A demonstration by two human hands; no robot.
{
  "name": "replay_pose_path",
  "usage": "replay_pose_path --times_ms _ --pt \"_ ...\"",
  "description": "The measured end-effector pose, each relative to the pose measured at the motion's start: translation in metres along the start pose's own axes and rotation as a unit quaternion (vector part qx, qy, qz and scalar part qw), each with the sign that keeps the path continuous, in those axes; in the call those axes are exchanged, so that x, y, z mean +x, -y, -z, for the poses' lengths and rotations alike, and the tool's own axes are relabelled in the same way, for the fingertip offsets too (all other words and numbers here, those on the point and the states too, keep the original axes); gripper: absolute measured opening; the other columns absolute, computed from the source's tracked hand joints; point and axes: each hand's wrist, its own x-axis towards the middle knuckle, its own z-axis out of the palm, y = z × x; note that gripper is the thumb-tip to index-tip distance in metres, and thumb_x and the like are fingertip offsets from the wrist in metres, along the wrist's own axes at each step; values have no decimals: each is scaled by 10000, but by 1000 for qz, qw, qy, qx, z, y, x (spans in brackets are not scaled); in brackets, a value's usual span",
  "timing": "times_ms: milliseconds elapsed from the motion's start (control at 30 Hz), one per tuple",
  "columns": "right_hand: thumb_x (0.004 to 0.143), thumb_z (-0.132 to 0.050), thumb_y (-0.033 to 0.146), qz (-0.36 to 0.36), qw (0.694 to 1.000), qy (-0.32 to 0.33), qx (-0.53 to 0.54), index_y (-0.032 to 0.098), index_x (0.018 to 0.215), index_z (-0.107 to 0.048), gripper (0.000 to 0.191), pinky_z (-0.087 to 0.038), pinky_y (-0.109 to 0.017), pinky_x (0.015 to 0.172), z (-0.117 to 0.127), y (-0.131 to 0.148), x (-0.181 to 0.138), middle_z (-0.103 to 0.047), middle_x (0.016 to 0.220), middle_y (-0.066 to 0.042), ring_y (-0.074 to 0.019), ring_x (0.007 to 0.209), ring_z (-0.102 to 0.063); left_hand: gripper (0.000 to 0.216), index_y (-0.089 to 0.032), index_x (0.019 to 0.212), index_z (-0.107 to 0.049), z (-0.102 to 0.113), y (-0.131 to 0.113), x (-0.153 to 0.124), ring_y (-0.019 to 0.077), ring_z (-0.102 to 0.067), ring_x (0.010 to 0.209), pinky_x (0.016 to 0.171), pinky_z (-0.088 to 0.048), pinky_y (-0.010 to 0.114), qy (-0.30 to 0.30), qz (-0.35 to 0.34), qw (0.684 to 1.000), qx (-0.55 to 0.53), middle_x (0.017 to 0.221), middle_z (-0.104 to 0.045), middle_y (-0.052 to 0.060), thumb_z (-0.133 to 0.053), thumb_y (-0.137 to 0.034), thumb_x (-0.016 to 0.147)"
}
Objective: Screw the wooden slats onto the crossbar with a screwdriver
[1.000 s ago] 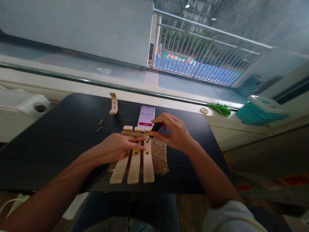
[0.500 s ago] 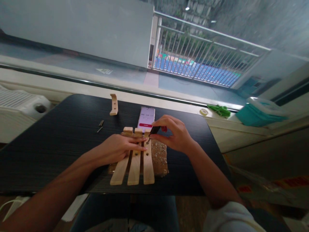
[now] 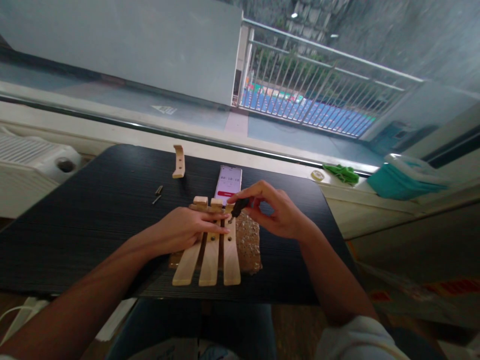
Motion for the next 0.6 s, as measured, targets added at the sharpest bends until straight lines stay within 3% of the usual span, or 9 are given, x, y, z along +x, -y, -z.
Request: replay_pose_path --times_ms 167,333,600 --pt "909 -520 161 19 1000 8 15 173 1152 -561 246 -505 -215 655 1 1 3 -691 989 -35 -74 711 -599 646 -404 1261 -599 0 0 0 196 -585 1215 1026 -477 340 6 -1 1000 10 1433 -486 -58 -505 11 774" --pt "907 -553 174 24 1000 0 8 172 1115 -618 218 -485 -203 637 1 0 4 -696 887 -11 -66 667 -572 636 -396 1253 -607 3 -1 1 213 -576 1225 1040 -464 389 12 4 1000 -1 1432 -484 -57 -477 11 782" --pt "893 -608 254 25 999 -35 -20 179 1103 -634 225 -489 -216 631 -3 -3 2 -706 889 -15 -74 659 -579 590 -395 1236 -622 2 -1 0 187 -564 1239 1064 -442 358 -3 4 1000 -21 1428 -484 -73 -491 -17 803"
